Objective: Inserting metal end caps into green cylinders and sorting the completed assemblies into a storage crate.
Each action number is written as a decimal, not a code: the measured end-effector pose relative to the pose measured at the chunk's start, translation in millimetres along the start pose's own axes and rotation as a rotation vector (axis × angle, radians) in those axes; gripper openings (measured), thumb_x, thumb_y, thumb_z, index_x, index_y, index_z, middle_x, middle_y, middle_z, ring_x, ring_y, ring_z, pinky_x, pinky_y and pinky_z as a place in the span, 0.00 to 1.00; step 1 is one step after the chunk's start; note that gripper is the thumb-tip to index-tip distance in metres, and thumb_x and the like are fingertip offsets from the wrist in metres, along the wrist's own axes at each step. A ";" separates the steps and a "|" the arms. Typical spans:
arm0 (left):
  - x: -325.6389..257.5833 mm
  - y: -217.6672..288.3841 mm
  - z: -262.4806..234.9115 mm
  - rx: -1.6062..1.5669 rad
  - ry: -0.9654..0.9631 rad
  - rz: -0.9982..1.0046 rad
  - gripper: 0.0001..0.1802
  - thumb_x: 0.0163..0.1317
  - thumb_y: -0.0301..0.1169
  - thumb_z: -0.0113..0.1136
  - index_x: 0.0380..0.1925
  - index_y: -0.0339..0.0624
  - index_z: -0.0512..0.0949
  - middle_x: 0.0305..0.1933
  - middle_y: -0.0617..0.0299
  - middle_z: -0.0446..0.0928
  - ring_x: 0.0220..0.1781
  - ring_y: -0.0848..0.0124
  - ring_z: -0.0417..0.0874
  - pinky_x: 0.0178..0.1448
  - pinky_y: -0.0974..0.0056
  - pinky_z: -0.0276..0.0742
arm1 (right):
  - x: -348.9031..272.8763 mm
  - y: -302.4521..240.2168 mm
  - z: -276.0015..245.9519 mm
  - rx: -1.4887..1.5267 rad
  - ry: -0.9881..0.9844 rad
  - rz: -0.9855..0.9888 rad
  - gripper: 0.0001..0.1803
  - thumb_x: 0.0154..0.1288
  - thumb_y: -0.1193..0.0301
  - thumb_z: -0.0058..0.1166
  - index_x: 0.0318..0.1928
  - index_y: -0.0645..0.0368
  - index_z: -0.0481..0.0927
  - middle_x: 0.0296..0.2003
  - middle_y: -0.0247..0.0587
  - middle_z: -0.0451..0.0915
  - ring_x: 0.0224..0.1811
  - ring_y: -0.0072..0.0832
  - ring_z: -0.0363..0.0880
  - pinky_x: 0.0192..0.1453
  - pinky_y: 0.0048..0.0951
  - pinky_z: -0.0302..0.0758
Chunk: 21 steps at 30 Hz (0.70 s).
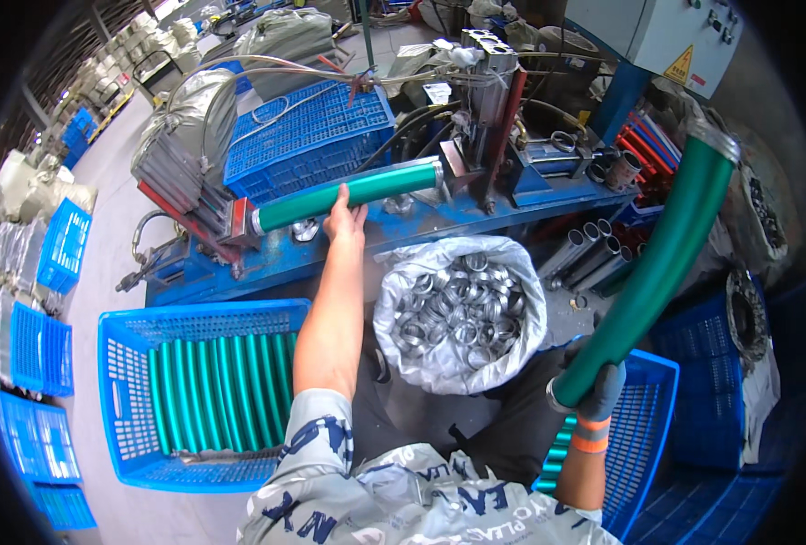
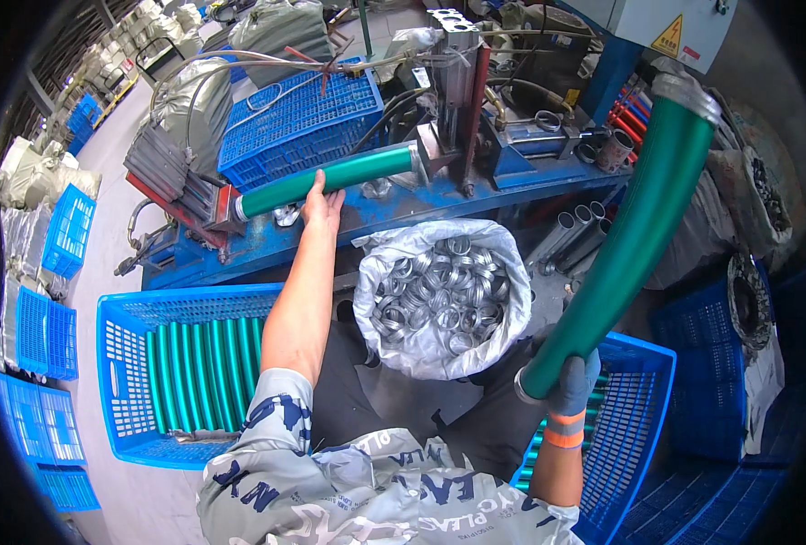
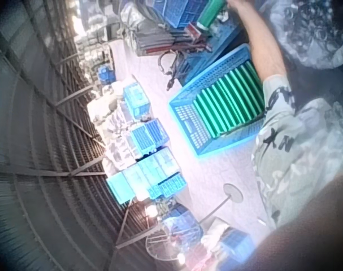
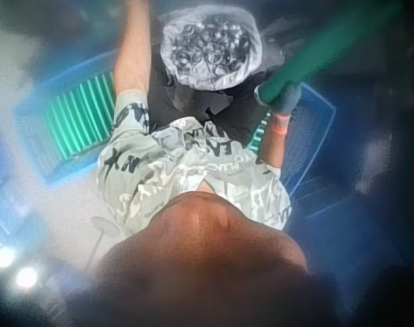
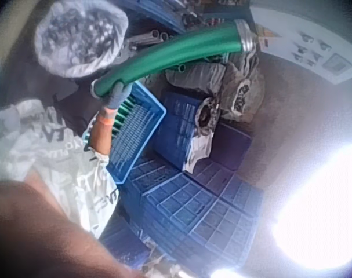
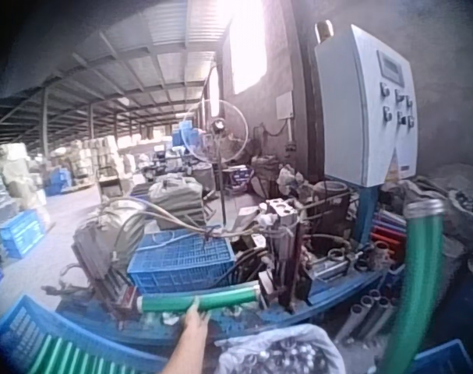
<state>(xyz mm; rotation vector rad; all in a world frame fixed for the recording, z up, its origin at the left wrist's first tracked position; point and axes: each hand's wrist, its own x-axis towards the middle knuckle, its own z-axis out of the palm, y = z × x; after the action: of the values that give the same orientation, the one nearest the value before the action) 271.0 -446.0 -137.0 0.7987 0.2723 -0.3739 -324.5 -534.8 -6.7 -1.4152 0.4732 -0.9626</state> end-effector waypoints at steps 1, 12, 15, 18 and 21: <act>6.0 4.7 -2.3 0.059 0.014 -0.008 0.38 0.73 0.43 0.82 0.70 0.27 0.77 0.72 0.38 0.81 0.74 0.41 0.85 0.79 0.35 0.82 | -5.1 -1.5 -0.6 0.006 0.014 0.045 0.63 0.78 0.29 0.57 0.88 0.72 0.58 0.42 0.46 0.85 0.41 0.33 0.83 0.46 0.34 0.80; -9.9 24.0 9.9 0.362 0.028 -0.080 0.44 0.73 0.55 0.75 0.77 0.36 0.75 0.74 0.32 0.81 0.71 0.36 0.88 0.75 0.33 0.82 | -29.6 5.3 -27.0 0.137 0.160 0.180 0.37 0.81 0.47 0.67 0.72 0.63 0.77 0.53 0.51 0.90 0.43 0.35 0.91 0.47 0.36 0.90; -6.9 38.4 -9.6 0.374 0.059 -0.044 0.45 0.69 0.54 0.80 0.74 0.31 0.77 0.70 0.31 0.83 0.65 0.35 0.91 0.70 0.33 0.87 | -48.0 -5.9 -62.7 -0.038 0.276 0.169 0.27 0.84 0.58 0.65 0.70 0.65 0.79 0.58 0.53 0.90 0.45 0.34 0.92 0.53 0.36 0.90; -3.4 25.4 -9.3 0.393 0.023 -0.091 0.47 0.70 0.57 0.79 0.76 0.32 0.75 0.71 0.29 0.82 0.66 0.35 0.91 0.70 0.33 0.86 | -103.2 16.7 -148.3 -0.296 0.570 -0.064 0.26 0.81 0.63 0.69 0.69 0.66 0.80 0.58 0.51 0.90 0.46 0.33 0.90 0.56 0.36 0.89; -11.3 -32.4 13.6 0.410 -0.032 -0.170 0.48 0.70 0.57 0.79 0.77 0.33 0.74 0.72 0.26 0.81 0.68 0.34 0.90 0.70 0.29 0.85 | -217.0 54.1 -275.6 -0.704 0.673 0.168 0.25 0.78 0.68 0.72 0.69 0.64 0.83 0.57 0.45 0.90 0.53 0.31 0.88 0.64 0.37 0.85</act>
<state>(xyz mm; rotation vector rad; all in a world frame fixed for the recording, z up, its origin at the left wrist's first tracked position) 248.4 -474.2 -144.5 1.1747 0.2364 -0.6137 -646.5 -537.6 -156.0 -1.5944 1.5232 -1.1840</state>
